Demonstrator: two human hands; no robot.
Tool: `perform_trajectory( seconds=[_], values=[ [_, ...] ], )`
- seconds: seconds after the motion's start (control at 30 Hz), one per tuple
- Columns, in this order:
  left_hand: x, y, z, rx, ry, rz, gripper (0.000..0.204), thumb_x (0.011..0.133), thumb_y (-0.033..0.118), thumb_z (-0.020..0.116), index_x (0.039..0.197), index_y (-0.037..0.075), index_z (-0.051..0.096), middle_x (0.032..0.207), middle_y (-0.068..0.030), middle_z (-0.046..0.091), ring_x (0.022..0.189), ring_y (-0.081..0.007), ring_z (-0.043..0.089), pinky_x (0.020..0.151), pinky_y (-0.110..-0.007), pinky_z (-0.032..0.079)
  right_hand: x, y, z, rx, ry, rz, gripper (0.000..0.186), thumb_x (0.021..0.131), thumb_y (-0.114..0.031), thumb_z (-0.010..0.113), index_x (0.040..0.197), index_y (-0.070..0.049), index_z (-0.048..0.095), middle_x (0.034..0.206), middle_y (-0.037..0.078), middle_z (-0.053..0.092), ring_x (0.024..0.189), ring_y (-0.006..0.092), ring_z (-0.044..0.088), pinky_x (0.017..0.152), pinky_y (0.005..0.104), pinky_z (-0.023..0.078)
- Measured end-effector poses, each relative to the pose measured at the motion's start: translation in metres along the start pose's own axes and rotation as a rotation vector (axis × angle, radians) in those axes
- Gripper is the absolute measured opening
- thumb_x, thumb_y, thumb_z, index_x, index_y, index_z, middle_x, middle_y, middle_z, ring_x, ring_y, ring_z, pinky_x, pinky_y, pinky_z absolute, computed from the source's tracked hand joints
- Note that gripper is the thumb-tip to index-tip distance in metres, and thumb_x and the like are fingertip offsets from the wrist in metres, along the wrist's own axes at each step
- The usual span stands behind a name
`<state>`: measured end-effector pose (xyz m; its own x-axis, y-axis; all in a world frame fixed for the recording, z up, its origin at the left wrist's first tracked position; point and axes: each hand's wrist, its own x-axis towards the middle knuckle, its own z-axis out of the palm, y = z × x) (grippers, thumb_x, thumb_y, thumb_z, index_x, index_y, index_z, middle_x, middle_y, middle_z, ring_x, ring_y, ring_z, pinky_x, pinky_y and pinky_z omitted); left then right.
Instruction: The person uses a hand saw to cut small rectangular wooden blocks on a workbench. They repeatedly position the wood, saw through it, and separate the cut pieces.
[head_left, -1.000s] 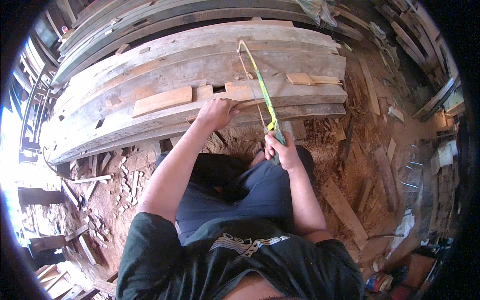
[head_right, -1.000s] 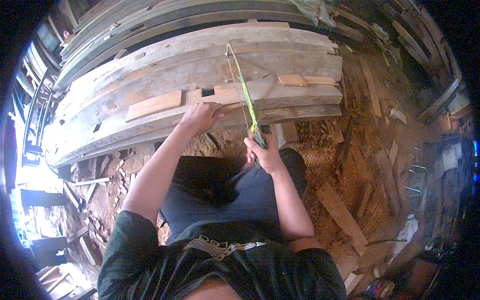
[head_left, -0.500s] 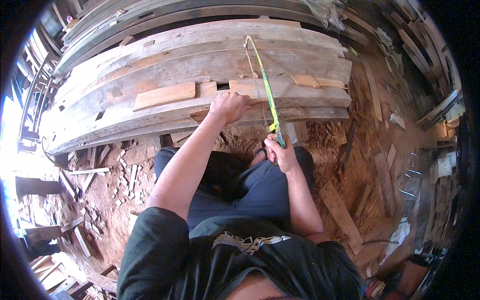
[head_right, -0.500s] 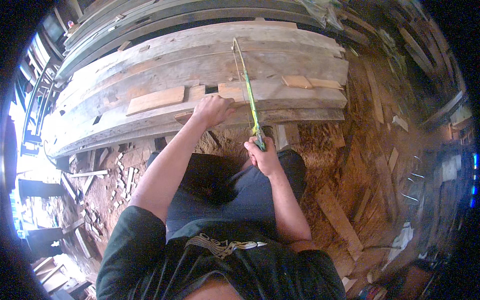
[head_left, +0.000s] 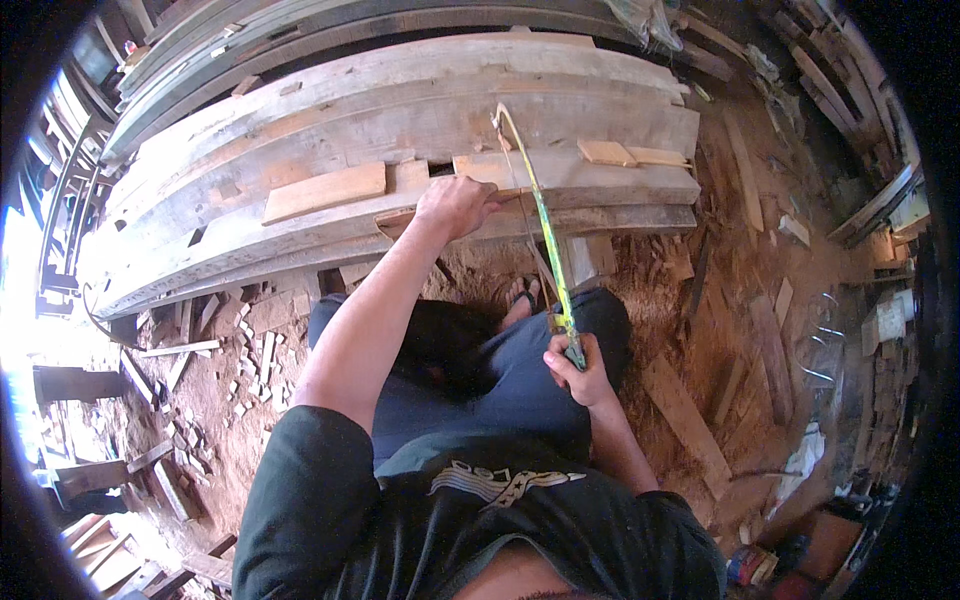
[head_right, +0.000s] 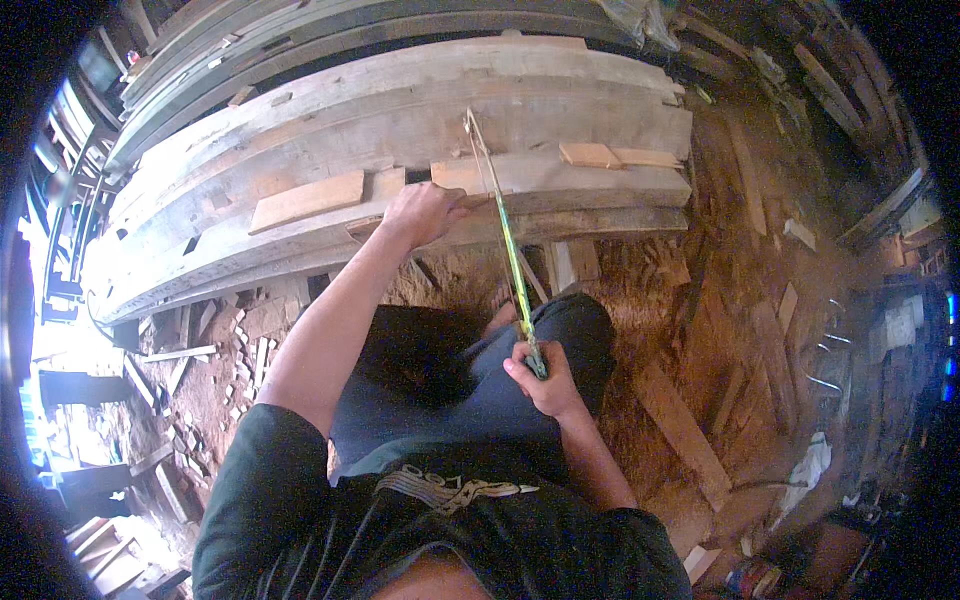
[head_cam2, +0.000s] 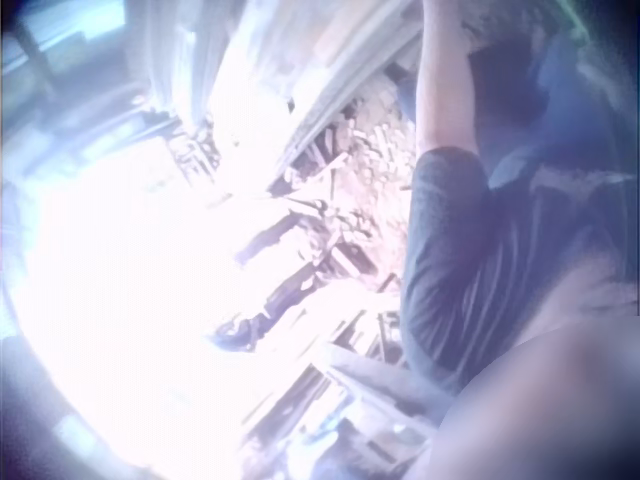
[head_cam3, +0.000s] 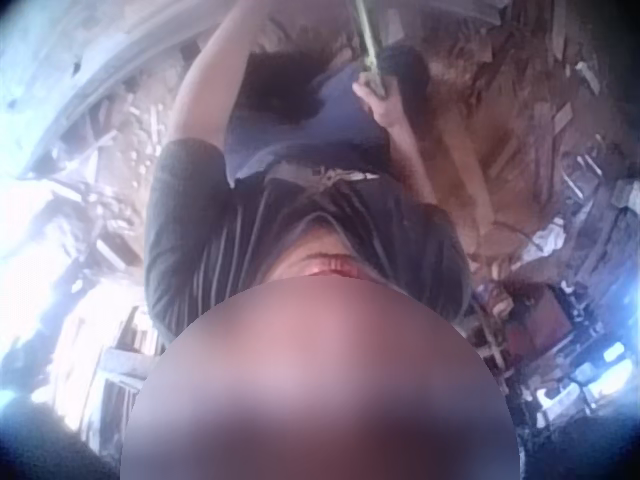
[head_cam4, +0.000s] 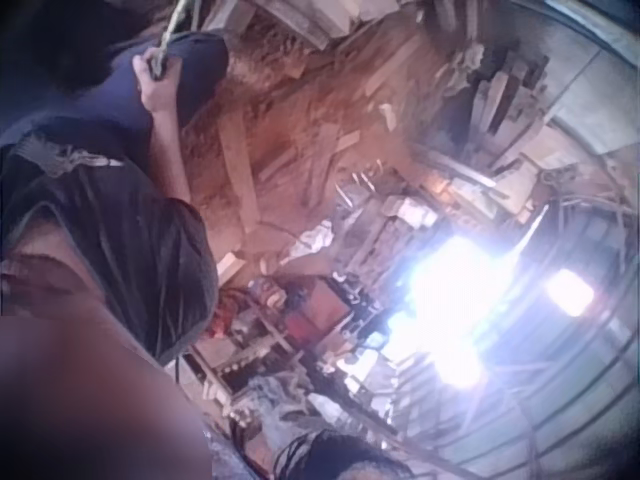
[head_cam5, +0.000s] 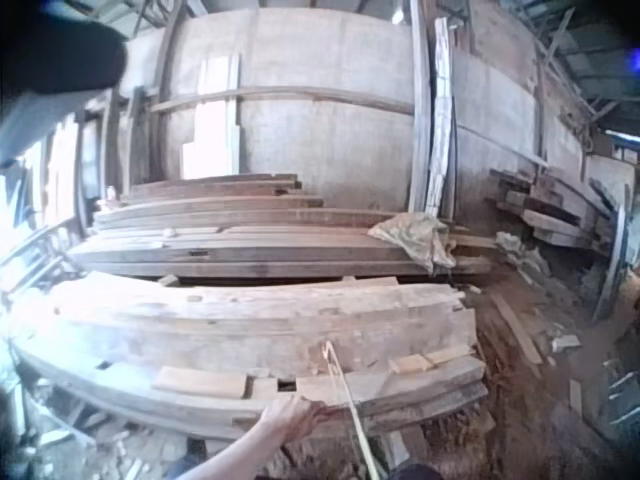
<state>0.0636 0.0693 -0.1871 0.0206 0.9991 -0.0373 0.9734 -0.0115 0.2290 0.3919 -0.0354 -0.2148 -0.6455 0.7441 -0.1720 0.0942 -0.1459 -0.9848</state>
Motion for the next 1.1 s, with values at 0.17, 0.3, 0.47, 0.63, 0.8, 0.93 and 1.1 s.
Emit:
perform_trajectory(
  seconds=[0.17,0.3,0.47,0.63,0.8,0.93,1.1],
  values=[
    [0.006,-0.006,-0.002,0.009,0.017,0.035,0.038,0.098,0.047,0.06,0.113,0.013,0.069,0.092,-0.02,0.073,0.094,-0.0407,0.07,0.081,-0.052,0.056,0.009,0.003,0.003,-0.122,-0.023,-0.097,0.028,0.091,-0.017,0.075,0.074,-0.009,0.055,0.059,-0.005,0.05,0.05,0.0058,0.046,0.047,0.0268,0.033],
    [0.006,-0.006,0.001,-0.001,0.052,0.046,0.038,0.097,0.047,0.061,0.113,0.013,0.069,0.092,-0.0205,0.073,0.092,-0.0408,0.071,0.079,-0.052,0.056,0.009,0.015,-0.005,0.097,-0.072,-0.06,0.023,0.089,-0.012,0.074,0.074,-0.008,0.056,0.059,-0.002,0.051,0.05,0.0093,0.048,0.048,0.0274,0.035],
    [0.003,-0.004,-0.002,0.006,0.025,-0.001,0.041,0.098,0.048,0.061,0.113,0.011,0.071,0.1,-0.0181,0.074,0.096,-0.0373,0.072,0.082,-0.05,0.057,0.012,0.022,-0.034,0.585,0.059,-0.082,0.017,0.088,-0.009,0.071,0.077,-0.008,0.058,0.068,0.005,0.057,0.052,0.014,0.052,0.047,0.0289,0.04],
    [0.0,0.001,-0.008,-0.022,-0.004,-0.059,0.037,0.097,0.049,0.061,0.115,0.017,0.069,0.098,-0.0168,0.074,0.095,-0.0402,0.07,0.082,-0.052,0.056,0.003,0.036,-0.006,-0.413,0.228,-0.2,0.021,0.087,-0.019,0.08,0.084,-0.004,0.066,0.076,0.006,0.064,0.071,0.0186,0.062,0.07,0.0365,0.048],
    [-0.003,0.003,-0.011,-0.02,0.008,-0.056,0.04,0.097,0.051,0.061,0.114,0.016,0.07,0.102,-0.0171,0.073,0.1,-0.0387,0.07,0.085,-0.051,0.056,-0.001,0.043,0.034,0.133,0.21,-0.158,0.022,0.093,-0.016,0.073,0.081,-0.004,0.059,0.069,0.003,0.059,0.06,0.0121,0.055,0.057,0.0315,0.044],
    [-0.003,0.001,-0.012,-0.047,-0.003,-0.044,0.041,0.097,0.05,0.062,0.111,0.013,0.071,0.102,-0.0173,0.073,0.099,-0.0377,0.071,0.085,-0.05,0.056,-0.001,0.037,0.034,0.346,0.13,-0.133,0.022,0.097,-0.016,0.069,0.083,-0.005,0.057,0.068,0.001,0.057,0.059,0.0133,0.053,0.055,0.0313,0.042],
    [-0.004,0.002,-0.009,-0.008,0.012,-0.031,0.042,0.097,0.052,0.061,0.113,0.015,0.07,0.102,-0.0171,0.073,0.098,-0.038,0.071,0.084,-0.051,0.056,-0.001,0.035,0.036,-0.56,0.235,-0.427,0.015,0.1,-0.013,0.062,0.089,-0.006,0.055,0.067,0.004,0.054,0.055,0.0143,0.05,0.054,0.0314,0.042]
  ],
)
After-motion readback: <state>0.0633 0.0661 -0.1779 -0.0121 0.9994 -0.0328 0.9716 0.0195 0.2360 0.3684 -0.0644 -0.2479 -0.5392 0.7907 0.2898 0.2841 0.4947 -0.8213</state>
